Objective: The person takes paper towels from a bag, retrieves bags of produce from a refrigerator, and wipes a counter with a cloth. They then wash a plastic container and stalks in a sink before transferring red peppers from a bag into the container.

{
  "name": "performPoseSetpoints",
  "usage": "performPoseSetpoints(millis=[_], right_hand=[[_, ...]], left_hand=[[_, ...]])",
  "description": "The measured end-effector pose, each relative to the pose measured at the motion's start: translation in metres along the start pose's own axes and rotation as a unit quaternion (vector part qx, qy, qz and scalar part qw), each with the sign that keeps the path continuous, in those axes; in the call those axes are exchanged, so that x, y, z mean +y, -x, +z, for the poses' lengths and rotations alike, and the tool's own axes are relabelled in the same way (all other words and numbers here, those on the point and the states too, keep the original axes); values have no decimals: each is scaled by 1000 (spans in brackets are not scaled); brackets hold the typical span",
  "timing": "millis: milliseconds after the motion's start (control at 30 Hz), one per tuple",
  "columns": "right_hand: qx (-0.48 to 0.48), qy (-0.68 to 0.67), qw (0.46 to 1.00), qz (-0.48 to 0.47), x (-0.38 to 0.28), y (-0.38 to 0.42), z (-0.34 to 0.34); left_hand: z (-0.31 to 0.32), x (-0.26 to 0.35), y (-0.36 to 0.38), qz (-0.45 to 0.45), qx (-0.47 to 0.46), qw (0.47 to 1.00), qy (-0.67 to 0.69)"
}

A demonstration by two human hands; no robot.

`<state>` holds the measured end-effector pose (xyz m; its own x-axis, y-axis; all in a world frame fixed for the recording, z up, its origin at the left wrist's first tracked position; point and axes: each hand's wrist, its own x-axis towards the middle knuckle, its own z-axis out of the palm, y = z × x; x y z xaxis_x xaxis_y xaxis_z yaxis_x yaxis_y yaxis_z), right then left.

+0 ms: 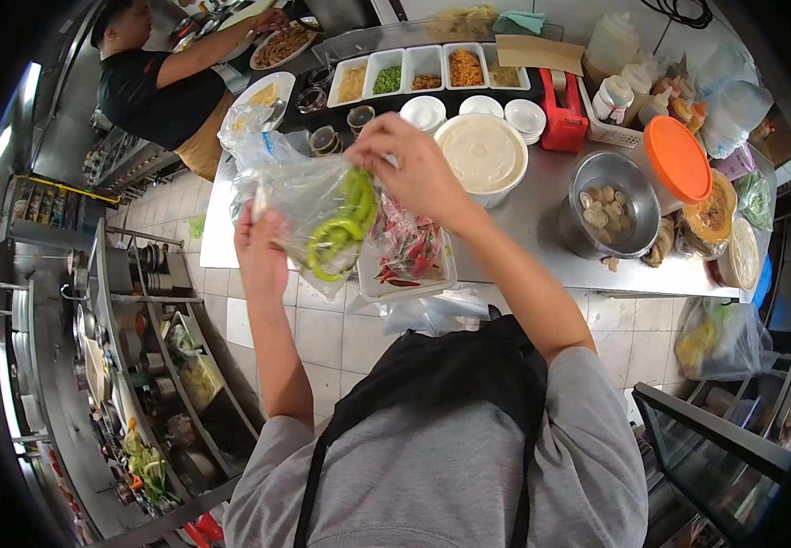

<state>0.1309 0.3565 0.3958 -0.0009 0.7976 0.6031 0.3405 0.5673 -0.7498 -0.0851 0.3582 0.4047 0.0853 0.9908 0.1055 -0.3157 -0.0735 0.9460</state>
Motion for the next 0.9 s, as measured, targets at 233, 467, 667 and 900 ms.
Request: performPoseSetpoints(millis=[233, 467, 667, 900], right_hand=[[30, -16, 994, 103, -1, 7, 2], [-80, 339, 937, 38, 56, 54, 27], [-23, 17, 993, 113, 1, 13, 1], [109, -120, 975, 151, -25, -11, -21]], left_hand=[[-28, 13, 1, 89, 28, 989, 118], [-36, 5, -7, 100, 60, 992, 56], [-21, -34, -12, 123, 85, 985, 80], [-6, -50, -26, 169, 104, 977, 71]])
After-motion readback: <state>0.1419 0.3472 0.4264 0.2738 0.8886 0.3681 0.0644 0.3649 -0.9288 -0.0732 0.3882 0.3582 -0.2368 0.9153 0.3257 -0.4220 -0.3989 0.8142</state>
